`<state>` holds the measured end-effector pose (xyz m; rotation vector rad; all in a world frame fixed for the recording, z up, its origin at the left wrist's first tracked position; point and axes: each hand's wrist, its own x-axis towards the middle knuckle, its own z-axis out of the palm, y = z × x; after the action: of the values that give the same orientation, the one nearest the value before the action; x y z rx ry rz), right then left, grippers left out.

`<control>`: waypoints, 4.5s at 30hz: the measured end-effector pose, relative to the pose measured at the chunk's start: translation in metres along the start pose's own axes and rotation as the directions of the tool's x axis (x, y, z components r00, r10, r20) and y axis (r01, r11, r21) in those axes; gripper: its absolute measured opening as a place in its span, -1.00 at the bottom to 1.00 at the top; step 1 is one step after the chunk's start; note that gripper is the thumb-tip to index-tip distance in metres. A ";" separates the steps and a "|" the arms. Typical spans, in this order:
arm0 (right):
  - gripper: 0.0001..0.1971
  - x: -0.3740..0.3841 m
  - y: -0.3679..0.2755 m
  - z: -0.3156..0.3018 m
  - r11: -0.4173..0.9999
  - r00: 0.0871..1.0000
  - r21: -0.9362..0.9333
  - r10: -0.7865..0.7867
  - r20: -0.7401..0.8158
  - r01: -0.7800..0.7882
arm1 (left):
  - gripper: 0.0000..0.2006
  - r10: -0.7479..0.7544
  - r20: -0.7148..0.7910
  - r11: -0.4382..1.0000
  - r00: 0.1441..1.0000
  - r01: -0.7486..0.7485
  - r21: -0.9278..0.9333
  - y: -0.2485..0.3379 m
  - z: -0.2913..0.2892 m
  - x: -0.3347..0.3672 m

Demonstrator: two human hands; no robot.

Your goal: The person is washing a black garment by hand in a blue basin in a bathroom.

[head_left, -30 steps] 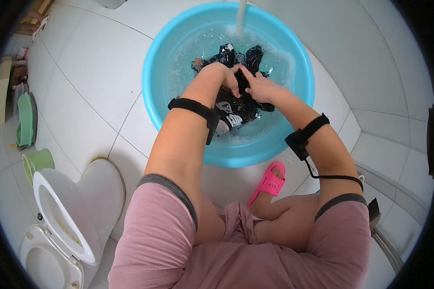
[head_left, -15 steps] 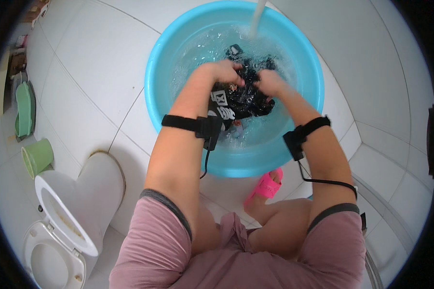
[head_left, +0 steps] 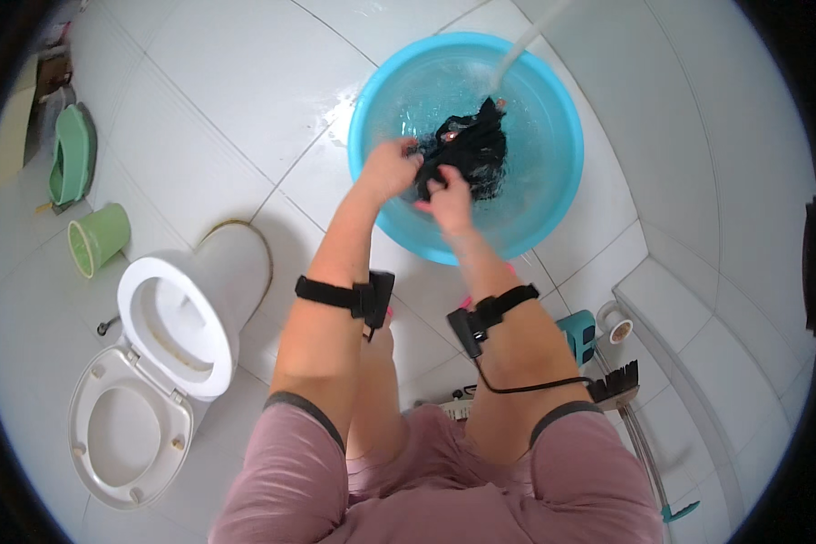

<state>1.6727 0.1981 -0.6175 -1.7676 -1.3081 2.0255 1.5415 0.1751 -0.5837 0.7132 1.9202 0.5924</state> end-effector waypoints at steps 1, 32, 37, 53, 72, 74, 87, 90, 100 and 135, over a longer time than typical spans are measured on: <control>-0.71 -0.022 -0.016 0.015 0.989 0.992 0.089 0.114 0.051 -0.118 | -0.63 -0.009 -0.010 1.000 1.000 0.009 0.004 0.000 -0.005 -0.013; -0.80 -0.313 -0.352 -0.155 0.947 0.934 -0.009 -0.316 0.165 0.322 | -0.71 -0.300 -0.016 0.516 0.954 0.148 -0.844 0.156 -0.112 -0.259; -0.78 -0.368 -0.391 -0.154 0.815 0.818 -0.159 -0.506 0.274 0.557 | -0.71 -0.247 -0.014 0.513 0.969 0.118 -0.850 0.192 -0.110 -0.284; -0.69 -0.349 -0.405 -0.123 0.595 0.706 -0.381 -0.614 0.353 0.708 | -0.55 -0.297 0.081 0.418 0.951 0.206 -0.885 0.197 -0.104 -0.283; -0.63 -0.329 -0.379 -0.142 0.615 0.871 -0.630 -0.227 0.435 0.474 | -0.85 -0.195 0.466 -0.456 0.863 0.341 -0.822 0.195 -0.025 -0.154; -0.63 -0.287 -0.358 -0.160 0.653 0.886 -0.629 -0.149 0.439 0.422 | -0.83 -0.262 0.434 -0.325 0.862 0.345 -0.881 0.182 -0.025 -0.145; -0.47 -0.076 -0.205 -0.133 0.907 0.830 0.052 0.359 0.426 -0.419 | -0.51 0.002 0.172 0.678 0.985 0.125 -0.725 0.171 -0.026 -0.127; -0.43 -0.095 -0.224 -0.106 0.777 0.800 0.383 0.242 0.549 -0.499 | -0.52 0.295 0.333 0.878 0.896 -0.116 -0.464 0.148 -0.016 -0.122; -0.43 -0.021 -0.140 -0.108 0.995 0.923 0.006 0.088 0.374 -0.097 | -0.44 0.124 0.373 0.986 0.919 -0.071 -0.151 0.067 0.007 -0.097; -0.49 0.087 0.083 -0.076 -0.065 0.983 -0.992 -0.143 0.116 0.108 | -0.24 -0.395 0.228 0.782 0.890 0.195 0.592 -0.051 0.089 0.078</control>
<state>1.7473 0.2390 -0.7314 -1.6869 -3.3273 0.5231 1.5823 0.2026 -0.7032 0.7809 1.8203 -0.3087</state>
